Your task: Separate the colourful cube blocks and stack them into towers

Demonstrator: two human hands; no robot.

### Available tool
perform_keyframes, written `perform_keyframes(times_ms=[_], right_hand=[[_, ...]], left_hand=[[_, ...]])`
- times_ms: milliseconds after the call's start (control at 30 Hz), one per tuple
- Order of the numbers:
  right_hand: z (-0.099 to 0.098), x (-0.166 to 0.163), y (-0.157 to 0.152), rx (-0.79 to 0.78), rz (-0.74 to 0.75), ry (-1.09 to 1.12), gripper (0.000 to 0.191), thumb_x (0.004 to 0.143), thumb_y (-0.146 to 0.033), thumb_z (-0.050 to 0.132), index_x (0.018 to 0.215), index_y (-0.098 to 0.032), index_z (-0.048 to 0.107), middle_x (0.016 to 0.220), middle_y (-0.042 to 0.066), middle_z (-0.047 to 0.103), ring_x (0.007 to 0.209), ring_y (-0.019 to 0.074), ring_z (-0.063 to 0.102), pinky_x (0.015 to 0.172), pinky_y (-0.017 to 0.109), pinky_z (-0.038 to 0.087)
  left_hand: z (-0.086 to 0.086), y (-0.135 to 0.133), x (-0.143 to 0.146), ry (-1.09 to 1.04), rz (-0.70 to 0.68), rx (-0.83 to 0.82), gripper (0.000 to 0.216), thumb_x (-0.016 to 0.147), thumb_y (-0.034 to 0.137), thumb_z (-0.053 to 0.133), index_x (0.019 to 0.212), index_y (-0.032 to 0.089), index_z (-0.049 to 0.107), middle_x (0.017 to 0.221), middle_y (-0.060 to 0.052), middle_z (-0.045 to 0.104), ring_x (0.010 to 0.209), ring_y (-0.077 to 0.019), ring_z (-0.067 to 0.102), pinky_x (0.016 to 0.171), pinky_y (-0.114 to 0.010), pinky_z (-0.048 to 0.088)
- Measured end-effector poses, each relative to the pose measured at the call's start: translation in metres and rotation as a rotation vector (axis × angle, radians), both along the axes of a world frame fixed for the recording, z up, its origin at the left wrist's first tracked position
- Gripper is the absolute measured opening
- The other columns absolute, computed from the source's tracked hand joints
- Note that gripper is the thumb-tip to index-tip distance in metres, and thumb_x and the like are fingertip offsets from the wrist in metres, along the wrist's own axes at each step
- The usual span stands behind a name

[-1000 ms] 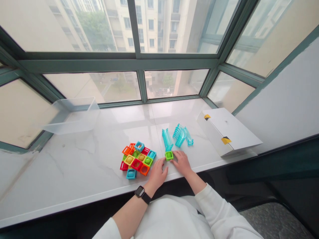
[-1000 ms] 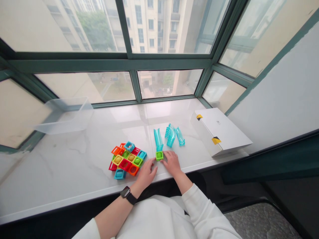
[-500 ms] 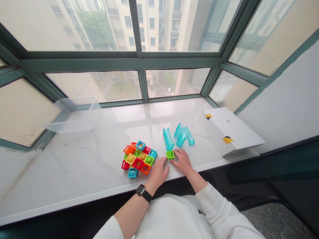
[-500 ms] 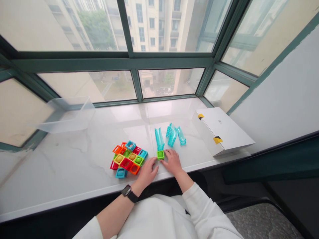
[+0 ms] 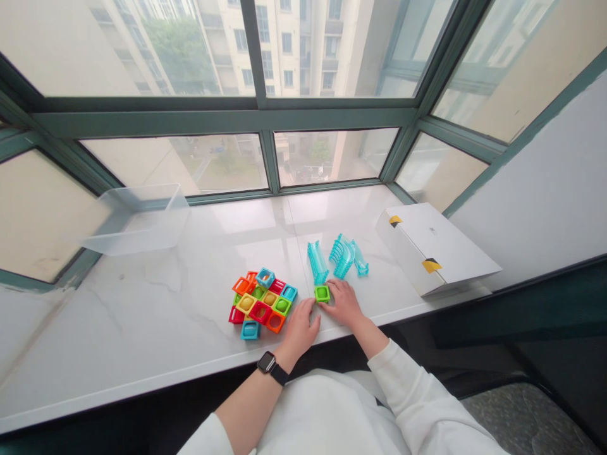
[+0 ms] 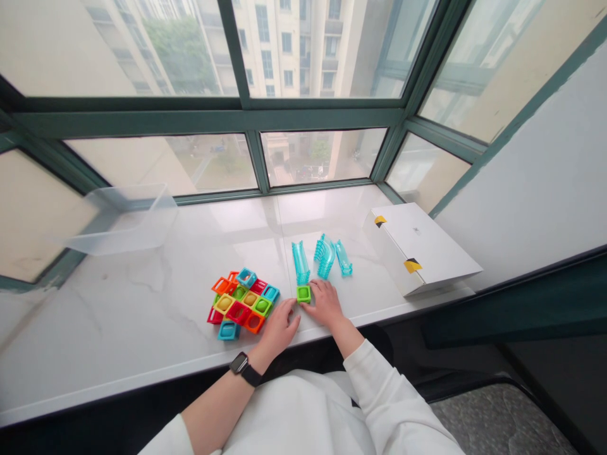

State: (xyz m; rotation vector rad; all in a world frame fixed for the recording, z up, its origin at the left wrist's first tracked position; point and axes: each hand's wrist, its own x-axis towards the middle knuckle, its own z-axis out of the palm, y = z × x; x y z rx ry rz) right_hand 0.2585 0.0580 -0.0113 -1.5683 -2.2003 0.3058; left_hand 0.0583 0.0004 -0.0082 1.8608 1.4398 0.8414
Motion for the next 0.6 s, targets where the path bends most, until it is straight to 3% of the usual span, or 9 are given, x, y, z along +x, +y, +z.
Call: perform_keyframes(times_ms=[600], right_hand=[[-0.0021,-0.0019,0.0000,-0.006,-0.001,-0.032,0.060,0.090,-0.050,0.076,0.143,-0.024,0.062,0.146,0.014,0.063,0.127,0.0378,0.056,0.104,0.053,0.047]], left_hand=[[-0.0094,-0.0006,0.0027,-0.002,0.029,0.024,0.051,0.094,0.021,0.060,0.145,0.025,0.056,0.145,-0.014,0.064,0.132,-0.0297,0.062,0.114,-0.054,0.051]])
